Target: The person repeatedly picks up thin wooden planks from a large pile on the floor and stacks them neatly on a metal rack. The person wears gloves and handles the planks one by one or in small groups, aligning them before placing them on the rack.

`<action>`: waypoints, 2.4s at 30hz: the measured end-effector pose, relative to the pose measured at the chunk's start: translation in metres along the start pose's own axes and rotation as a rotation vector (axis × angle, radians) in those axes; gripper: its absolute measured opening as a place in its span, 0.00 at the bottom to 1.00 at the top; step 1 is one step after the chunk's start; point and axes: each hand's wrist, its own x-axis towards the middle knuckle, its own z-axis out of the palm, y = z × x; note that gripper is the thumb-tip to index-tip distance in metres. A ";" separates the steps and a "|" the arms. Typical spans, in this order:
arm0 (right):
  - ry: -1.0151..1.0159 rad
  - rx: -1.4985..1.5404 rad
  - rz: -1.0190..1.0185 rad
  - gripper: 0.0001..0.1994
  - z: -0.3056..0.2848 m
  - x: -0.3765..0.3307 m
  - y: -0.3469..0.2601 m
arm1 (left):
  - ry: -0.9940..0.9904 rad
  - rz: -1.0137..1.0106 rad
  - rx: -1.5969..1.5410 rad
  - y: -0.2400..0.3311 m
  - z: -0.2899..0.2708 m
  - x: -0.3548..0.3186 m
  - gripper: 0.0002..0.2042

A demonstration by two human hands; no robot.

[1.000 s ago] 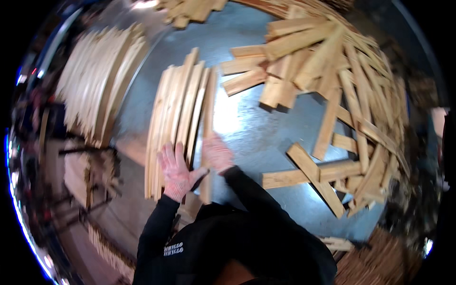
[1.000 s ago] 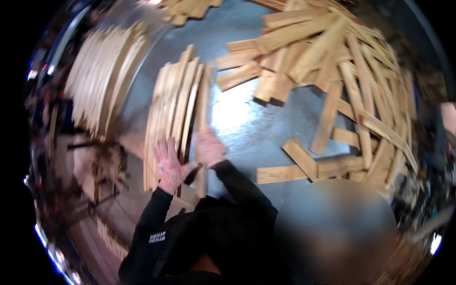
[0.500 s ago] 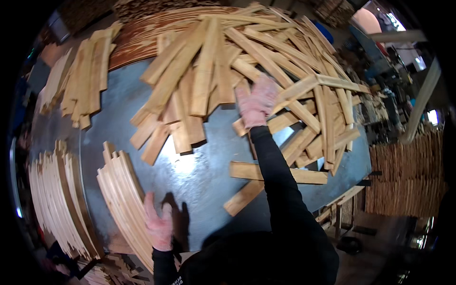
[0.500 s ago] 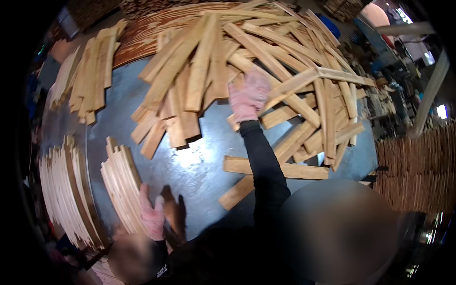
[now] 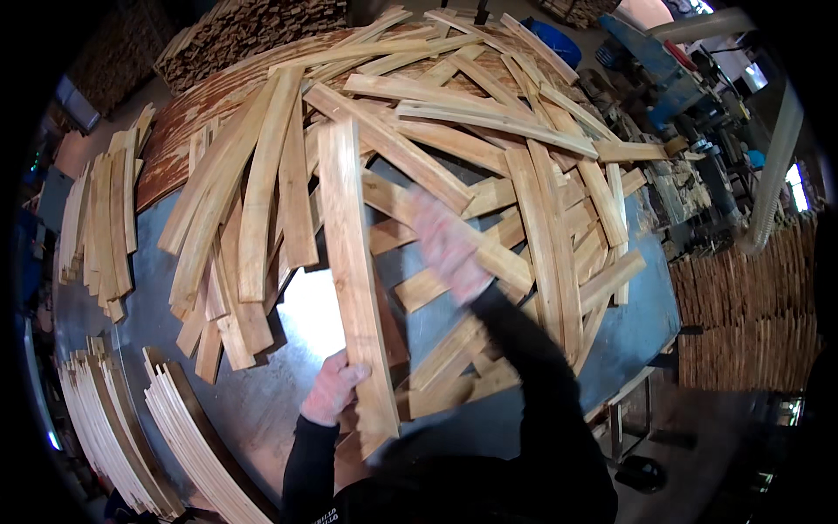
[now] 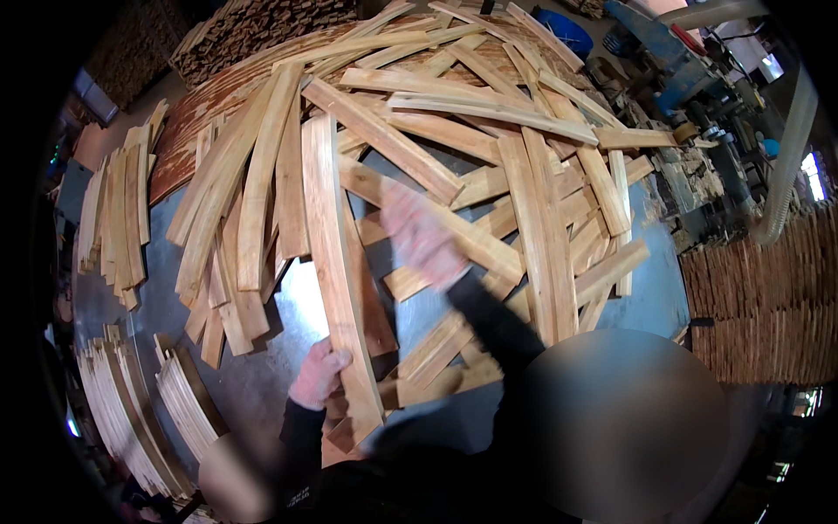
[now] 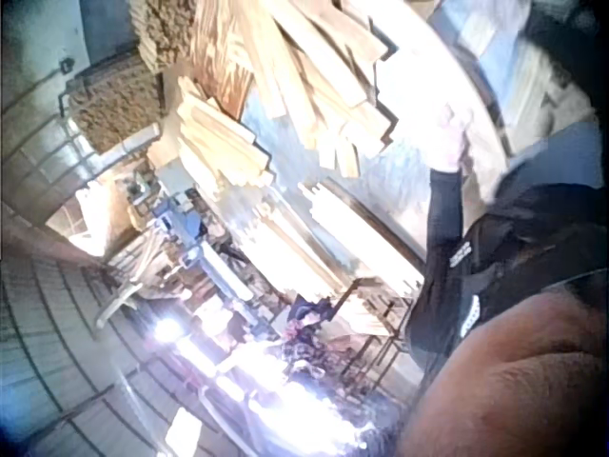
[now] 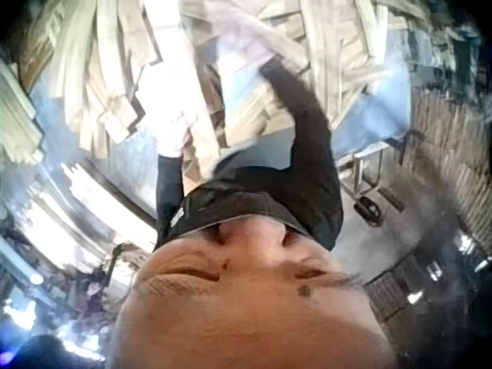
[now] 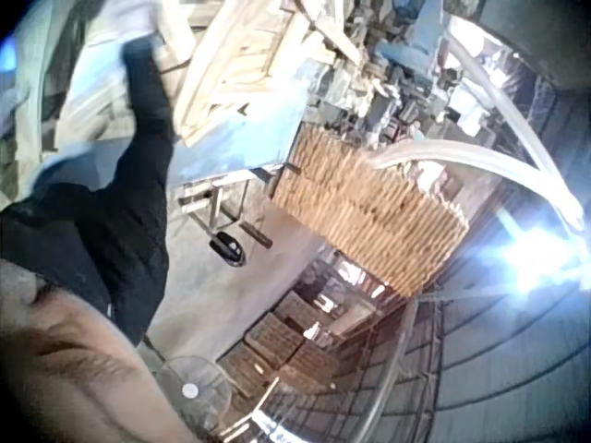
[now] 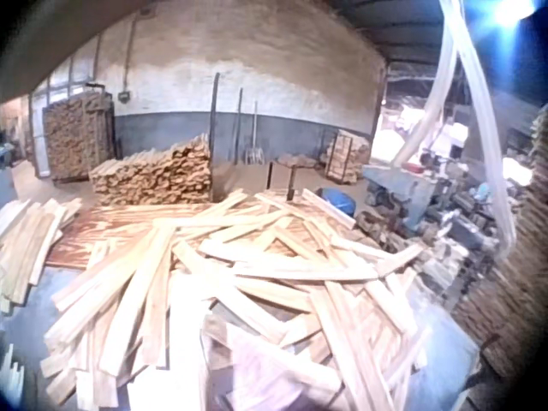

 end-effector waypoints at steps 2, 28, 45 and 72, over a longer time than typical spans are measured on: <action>-0.058 -0.606 -0.064 0.39 -0.068 0.081 0.025 | 0.167 0.038 0.009 -0.014 0.004 -0.005 0.16; 0.691 -0.294 1.254 0.60 -0.181 0.100 0.132 | 0.341 -0.102 -0.095 -0.031 0.111 0.069 0.15; -0.981 -0.358 0.547 0.30 -0.017 -0.012 -0.092 | 0.357 0.103 0.089 -0.095 0.052 0.041 0.29; -0.347 -0.209 0.140 0.41 -0.004 -0.155 -0.062 | 0.593 0.133 0.378 -0.023 0.120 0.020 0.31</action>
